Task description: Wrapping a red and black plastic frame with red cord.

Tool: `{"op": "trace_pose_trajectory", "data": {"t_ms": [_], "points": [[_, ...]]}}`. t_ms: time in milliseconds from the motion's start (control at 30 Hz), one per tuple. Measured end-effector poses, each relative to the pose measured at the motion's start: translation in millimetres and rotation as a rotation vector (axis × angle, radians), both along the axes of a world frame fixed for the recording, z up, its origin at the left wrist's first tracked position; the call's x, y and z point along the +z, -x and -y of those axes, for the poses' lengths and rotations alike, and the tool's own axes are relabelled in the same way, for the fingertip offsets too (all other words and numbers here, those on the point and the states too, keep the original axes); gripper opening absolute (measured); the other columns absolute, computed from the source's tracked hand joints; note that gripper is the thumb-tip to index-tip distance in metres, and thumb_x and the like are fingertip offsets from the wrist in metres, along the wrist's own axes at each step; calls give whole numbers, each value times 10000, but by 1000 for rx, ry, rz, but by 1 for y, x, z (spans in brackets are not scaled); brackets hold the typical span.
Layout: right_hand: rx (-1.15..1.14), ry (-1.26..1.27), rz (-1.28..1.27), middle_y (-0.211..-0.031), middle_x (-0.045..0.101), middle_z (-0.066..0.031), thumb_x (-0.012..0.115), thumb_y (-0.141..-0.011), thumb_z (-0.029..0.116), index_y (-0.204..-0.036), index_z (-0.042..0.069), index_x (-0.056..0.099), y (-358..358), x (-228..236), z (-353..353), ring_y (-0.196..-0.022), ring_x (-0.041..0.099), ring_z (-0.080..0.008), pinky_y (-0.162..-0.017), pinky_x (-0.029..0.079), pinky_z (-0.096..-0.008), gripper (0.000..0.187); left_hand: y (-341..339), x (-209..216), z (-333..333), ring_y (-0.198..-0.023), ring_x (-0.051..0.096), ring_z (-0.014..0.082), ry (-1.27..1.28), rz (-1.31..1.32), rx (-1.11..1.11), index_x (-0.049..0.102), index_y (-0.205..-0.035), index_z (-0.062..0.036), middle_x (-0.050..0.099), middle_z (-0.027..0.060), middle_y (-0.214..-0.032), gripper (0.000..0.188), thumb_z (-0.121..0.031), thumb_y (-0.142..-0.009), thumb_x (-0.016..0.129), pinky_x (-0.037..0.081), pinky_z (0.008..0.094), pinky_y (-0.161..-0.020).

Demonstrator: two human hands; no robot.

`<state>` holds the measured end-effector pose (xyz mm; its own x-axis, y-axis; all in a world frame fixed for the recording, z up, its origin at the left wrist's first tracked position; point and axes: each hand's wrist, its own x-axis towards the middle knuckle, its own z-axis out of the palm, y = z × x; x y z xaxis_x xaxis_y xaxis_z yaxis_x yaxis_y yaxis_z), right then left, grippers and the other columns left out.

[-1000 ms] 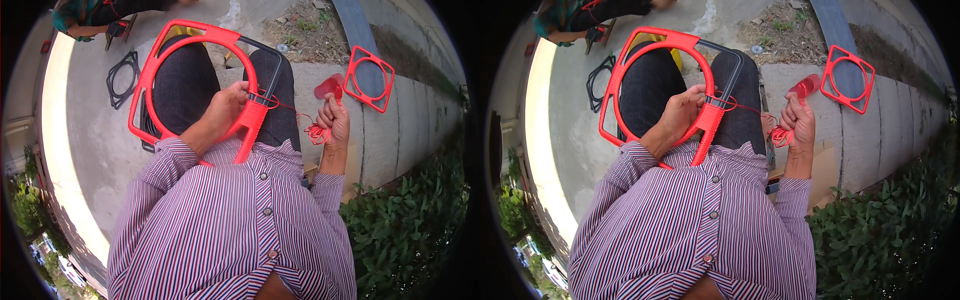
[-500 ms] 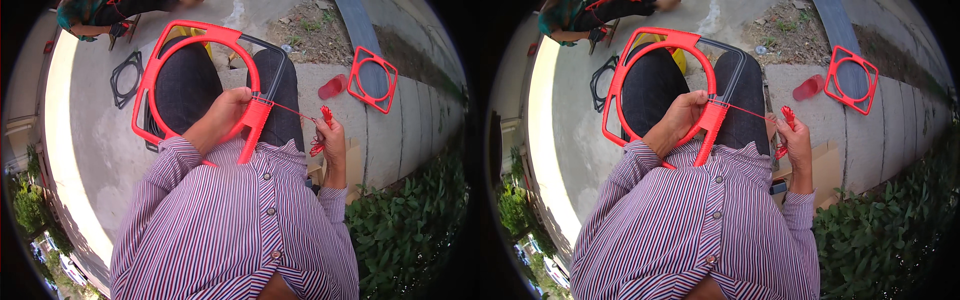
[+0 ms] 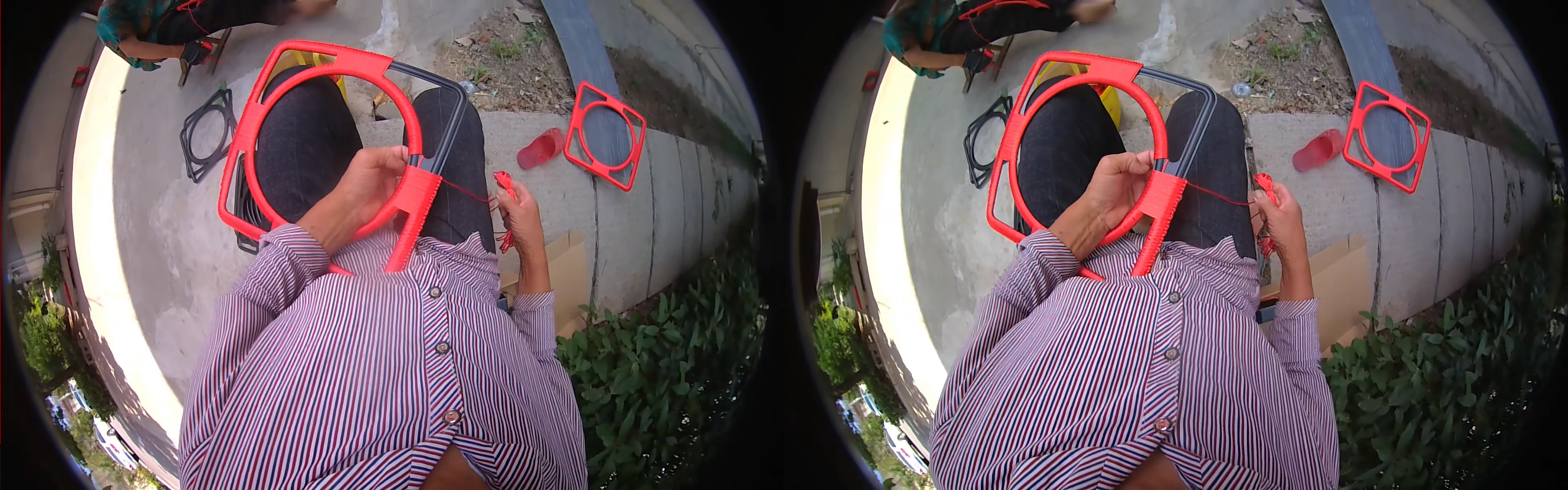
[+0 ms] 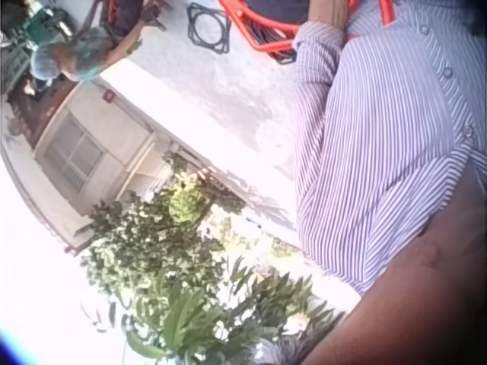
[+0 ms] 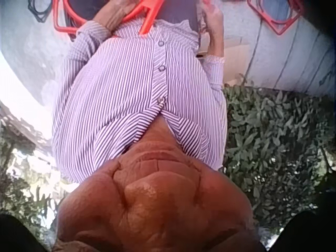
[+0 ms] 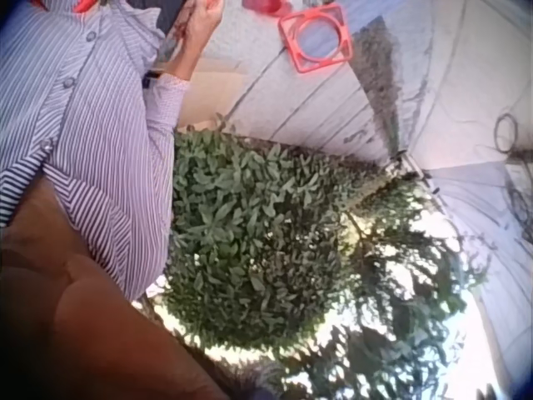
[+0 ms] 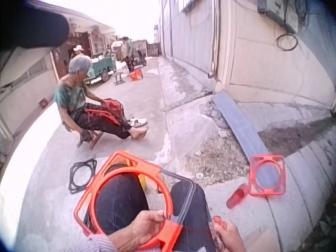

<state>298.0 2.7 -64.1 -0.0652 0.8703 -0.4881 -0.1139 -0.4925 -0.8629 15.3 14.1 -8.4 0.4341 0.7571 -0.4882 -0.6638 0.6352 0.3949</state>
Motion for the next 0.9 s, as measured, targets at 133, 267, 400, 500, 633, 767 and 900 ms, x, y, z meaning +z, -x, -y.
{"op": "trace_pose_trajectory", "data": {"t_ms": [133, 267, 400, 500, 633, 767, 900], "points": [[7, -249, 66, -748, 537, 30, 563, -887, 102, -983, 29, 604, 7, 26, -40, -574, 444, -22, -476, 312, -180, 127, -1, -7, 3, -829, 619, 228, 14, -160, 58, 568, -972, 2, 624, 123, -931, 229, -131, -806, 482, 526, 361, -800], [334, -970, 615, -861, 557, -50, 610, -790, 74, -943, 52, 638, 74, 87, -50, -811, 584, -197, -691, 471, -313, 158, -10, 6, 9, -799, 580, 179, -145, -393, 278, 538, -1111, -5, 595, 83, -962, 322, -205, -859, 531, 492, 301, -750], [510, -1189, 792, -967, 578, -57, 668, -734, 78, -983, 85, 624, 109, 88, -47, -897, 576, -239, -727, 490, -344, 254, -16, 0, 11, -780, 548, 112, -584, -750, 242, 493, -1211, -27, 574, 56, -966, 353, -75, -868, 559, 459, 226, -694], [249, -1214, 776, -1001, 575, -72, 721, -686, 84, -973, 84, 597, 103, 70, -48, -935, 565, -254, -753, 488, -365, 313, -14, -7, 9, -731, 534, 94, -402, -733, 250, 530, -1109, -23, 584, 37, -905, 258, 18, -855, 533, 449, 197, -668], [92, -977, 697, -918, 565, -78, 763, -635, 105, -791, 57, 584, 73, 44, -35, -875, 554, -265, -769, 467, -372, 242, 5, -25, 7, -669, 575, 132, -141, -721, 4, 539, -1025, -12, 596, 53, -853, 197, 57, -844, 502, 503, 244, -657], [359, -977, 784, -840, 589, -57, 741, -671, 98, -783, 33, 629, 81, 47, -12, -828, 563, -236, -750, 459, -329, 171, -9, -6, 2, -690, 624, 175, -35, -509, 40, 545, -993, -7, 600, 81, -843, 202, 79, -825, 472, 547, 295, -695], [308, -912, 585, -939, 592, -77, 707, -711, 124, -782, 11, 634, 80, 30, -18, -850, 559, -213, -751, 451, -312, 152, -13, 1, 4, -747, 627, 215, 10, -443, 24, 540, -958, 17, 608, 114, -872, 249, 108, -752, 434, 531, 337, -681]]}}
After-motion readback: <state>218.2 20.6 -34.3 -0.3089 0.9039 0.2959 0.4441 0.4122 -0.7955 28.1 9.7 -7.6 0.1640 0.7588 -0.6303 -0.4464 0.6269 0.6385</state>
